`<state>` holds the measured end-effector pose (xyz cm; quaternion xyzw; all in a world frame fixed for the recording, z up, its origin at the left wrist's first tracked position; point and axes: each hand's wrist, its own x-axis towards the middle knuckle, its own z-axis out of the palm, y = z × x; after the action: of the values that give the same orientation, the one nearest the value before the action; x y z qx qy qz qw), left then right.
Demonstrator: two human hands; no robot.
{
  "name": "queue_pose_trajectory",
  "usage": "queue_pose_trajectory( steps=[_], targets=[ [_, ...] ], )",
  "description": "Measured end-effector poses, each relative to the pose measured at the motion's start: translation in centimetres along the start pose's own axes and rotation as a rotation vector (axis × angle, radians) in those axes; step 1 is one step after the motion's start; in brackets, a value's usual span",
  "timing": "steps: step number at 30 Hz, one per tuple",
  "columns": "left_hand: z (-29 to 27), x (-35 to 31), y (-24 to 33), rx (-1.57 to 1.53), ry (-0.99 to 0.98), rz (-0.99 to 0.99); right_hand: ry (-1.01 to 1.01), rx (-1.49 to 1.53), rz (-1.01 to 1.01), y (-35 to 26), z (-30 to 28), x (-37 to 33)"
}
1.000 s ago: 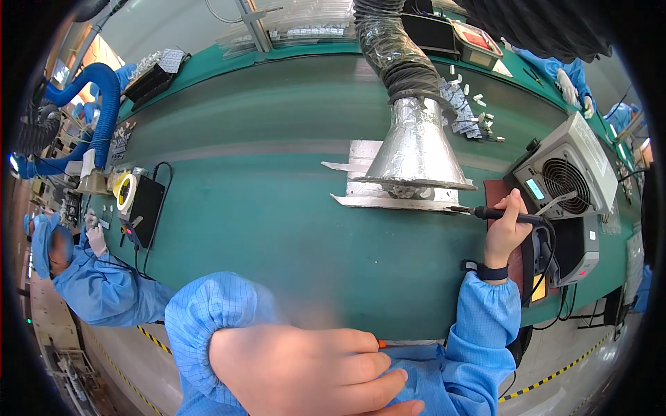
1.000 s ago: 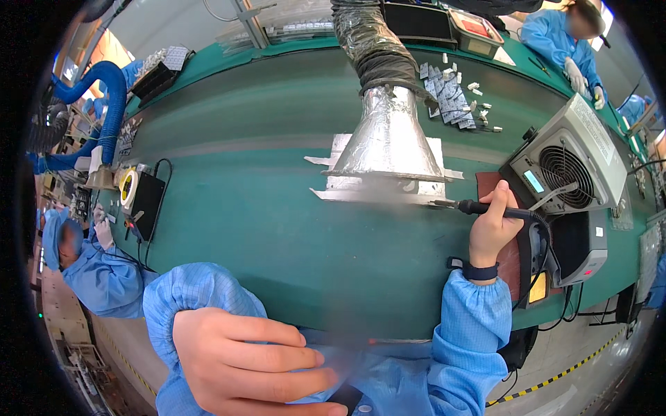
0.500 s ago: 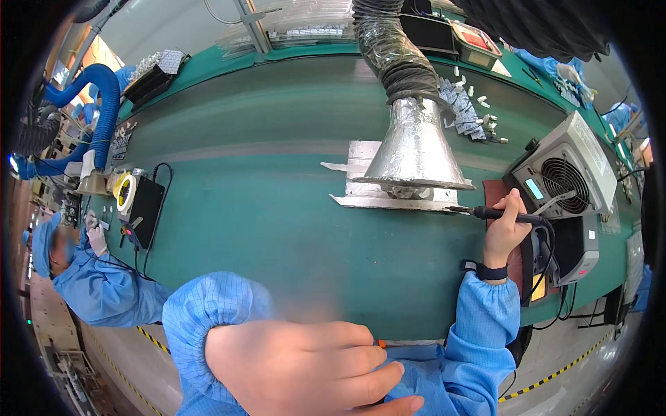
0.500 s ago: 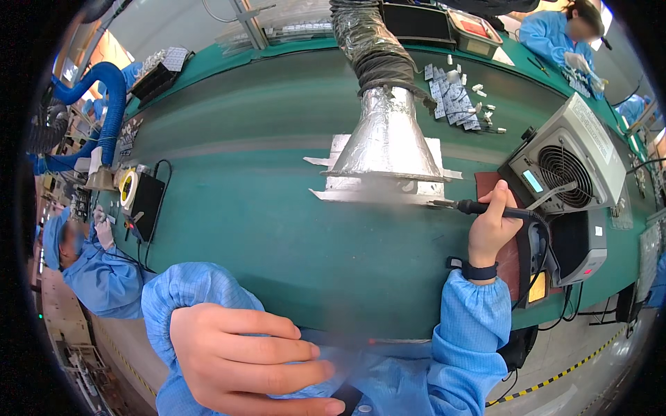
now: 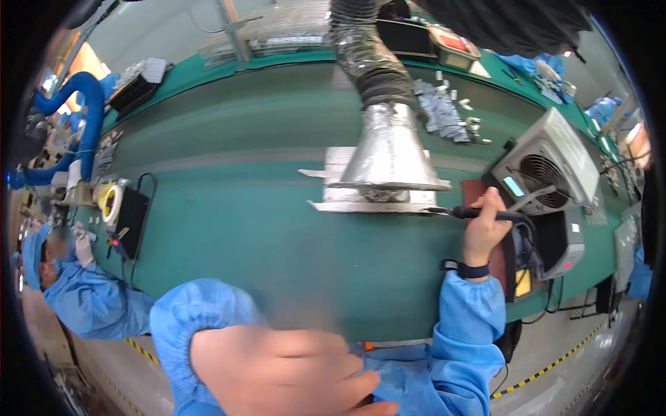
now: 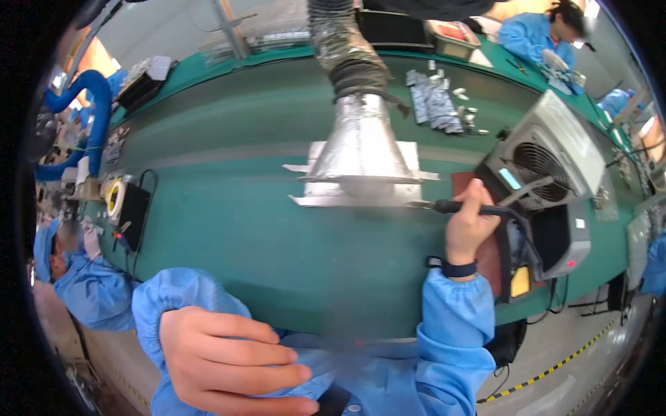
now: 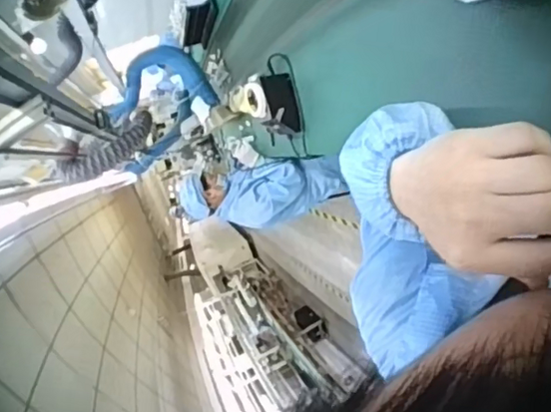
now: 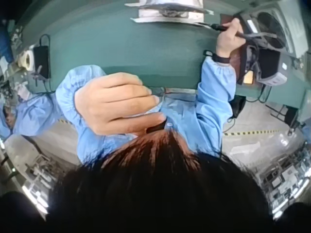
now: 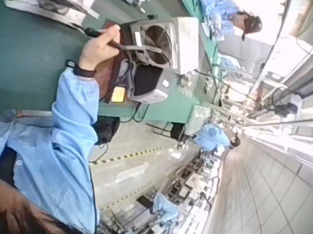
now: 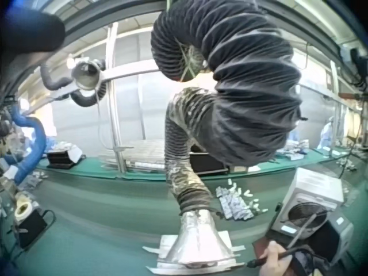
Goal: The person solders wires onto LED circuit board strips using a soldering iron, then reaches across the conveyor belt to gather, arrange, and solder more strips.
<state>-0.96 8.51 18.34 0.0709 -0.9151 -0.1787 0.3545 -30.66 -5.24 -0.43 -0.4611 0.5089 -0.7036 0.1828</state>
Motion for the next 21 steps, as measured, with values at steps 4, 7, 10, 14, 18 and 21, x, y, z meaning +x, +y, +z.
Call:
queue_pose_trajectory(
  steps=[4, 7, 10, 14, 18, 21],
  targets=[
    [-0.5, 0.0, 1.1, -0.053, 0.039, 0.061, -0.015, 0.068, 0.034, -1.0, 1.2, -0.5],
    [-1.3, 0.0, 0.9, -0.093, -0.009, 0.109, -0.018, -0.115, 0.016, -0.8, 1.1, -0.5],
    [-1.9, -0.4, 1.1, -0.208, 0.036, 0.124, 0.006, -0.065, -0.027, -0.8, 0.9, -0.6],
    [-2.0, -0.9, 1.4, -0.289, 0.188, 0.185, -0.007, -0.048, -0.026, -1.1, 1.0, -0.4],
    [-1.2, -1.0, 0.3, -0.406, 0.358, 0.419, 0.004, -0.068, -0.004, -0.6, 0.3, -0.2],
    [-1.3, -0.9, 1.2, -0.395, 0.398, 0.415, -0.017, -0.052, -0.009, -1.0, 1.2, -0.3]
  ],
)
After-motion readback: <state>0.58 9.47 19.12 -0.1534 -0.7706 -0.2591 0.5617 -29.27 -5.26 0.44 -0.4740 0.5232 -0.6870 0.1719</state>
